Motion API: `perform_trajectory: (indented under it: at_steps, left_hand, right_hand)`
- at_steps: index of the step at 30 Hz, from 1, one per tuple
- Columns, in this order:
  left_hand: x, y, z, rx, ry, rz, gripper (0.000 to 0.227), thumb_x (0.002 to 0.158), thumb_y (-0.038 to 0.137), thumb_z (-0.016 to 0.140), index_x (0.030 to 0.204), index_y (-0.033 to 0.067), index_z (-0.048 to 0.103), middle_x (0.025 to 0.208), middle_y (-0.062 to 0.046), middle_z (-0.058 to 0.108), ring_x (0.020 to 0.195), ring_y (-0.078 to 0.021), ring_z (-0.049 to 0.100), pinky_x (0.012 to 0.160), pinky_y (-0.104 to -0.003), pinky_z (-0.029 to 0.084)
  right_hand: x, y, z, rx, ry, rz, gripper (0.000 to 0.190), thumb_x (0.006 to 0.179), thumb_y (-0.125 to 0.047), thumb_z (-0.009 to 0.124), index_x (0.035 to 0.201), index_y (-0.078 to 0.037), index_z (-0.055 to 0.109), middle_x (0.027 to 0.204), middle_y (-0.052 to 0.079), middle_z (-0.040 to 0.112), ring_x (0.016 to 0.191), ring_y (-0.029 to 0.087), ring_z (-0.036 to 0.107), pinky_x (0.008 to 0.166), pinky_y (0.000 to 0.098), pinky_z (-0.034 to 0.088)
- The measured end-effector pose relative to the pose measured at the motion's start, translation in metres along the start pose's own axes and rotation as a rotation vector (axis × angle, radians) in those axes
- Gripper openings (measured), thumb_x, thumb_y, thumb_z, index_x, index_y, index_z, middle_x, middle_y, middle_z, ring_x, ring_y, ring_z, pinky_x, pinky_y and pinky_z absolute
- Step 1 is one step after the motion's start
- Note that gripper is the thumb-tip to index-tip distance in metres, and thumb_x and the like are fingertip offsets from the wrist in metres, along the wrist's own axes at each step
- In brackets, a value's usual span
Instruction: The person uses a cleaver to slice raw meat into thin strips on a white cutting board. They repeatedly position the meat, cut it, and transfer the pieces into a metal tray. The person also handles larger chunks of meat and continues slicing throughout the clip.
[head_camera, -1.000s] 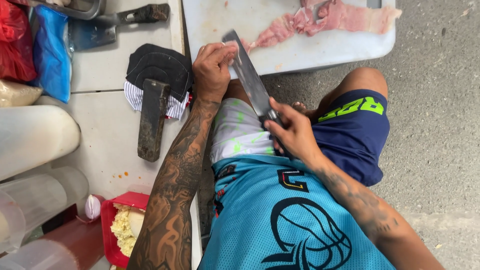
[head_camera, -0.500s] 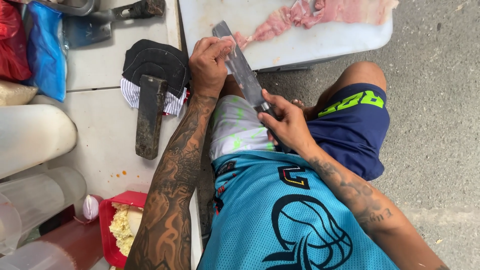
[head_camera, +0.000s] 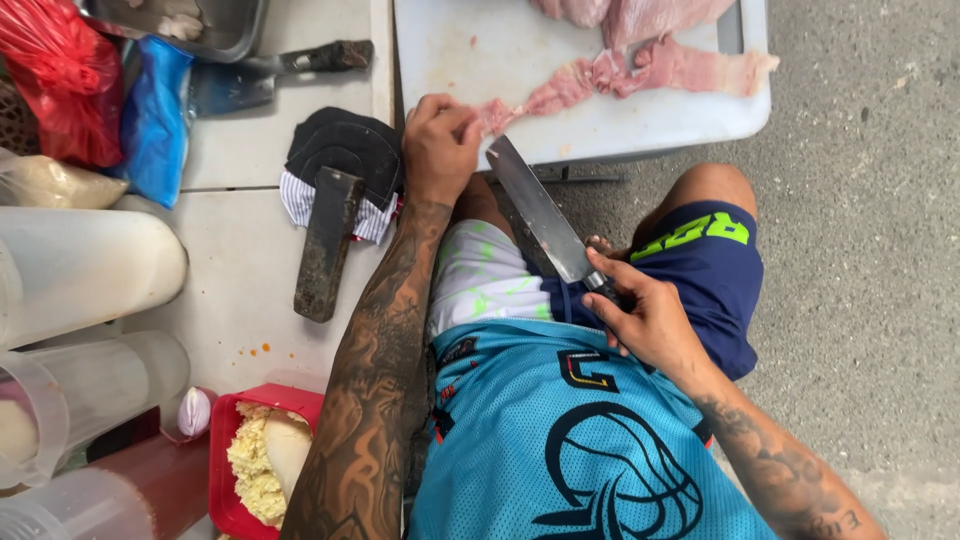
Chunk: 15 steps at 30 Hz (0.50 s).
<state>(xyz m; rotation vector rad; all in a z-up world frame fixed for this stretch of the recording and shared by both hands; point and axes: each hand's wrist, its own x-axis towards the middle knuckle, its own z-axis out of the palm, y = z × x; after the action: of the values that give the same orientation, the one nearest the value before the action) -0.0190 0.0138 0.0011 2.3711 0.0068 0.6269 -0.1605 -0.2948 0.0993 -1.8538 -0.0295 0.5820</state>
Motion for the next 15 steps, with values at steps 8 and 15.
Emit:
perform_trajectory:
  at_steps: [8,15]
  left_hand:
    - [-0.002,-0.013,-0.009,-0.116,0.08,-0.341,0.026,0.075,0.008,0.064,0.089,0.0163,0.084,0.084,-0.006,0.074,0.075,-0.029,0.075,0.068,-0.038,0.059]
    - [0.011,-0.011,-0.003,-0.135,0.016,-0.14,0.021,0.078,0.005,0.083,0.093,0.0182,0.084,0.085,-0.003,0.072,0.066,-0.022,0.071,0.06,-0.03,0.059]
  right_hand:
    - [0.054,-0.01,0.036,0.014,0.143,-0.069,0.055,0.089,-0.005,0.073,0.142,-0.014,0.063,0.051,0.019,0.066,0.037,0.025,0.063,0.037,0.0308,0.051]
    - [0.112,-0.012,0.075,0.069,0.141,-0.18,0.051,0.094,-0.008,0.07,0.144,-0.011,0.061,0.071,0.022,0.073,0.048,0.026,0.069,0.041,0.0332,0.053]
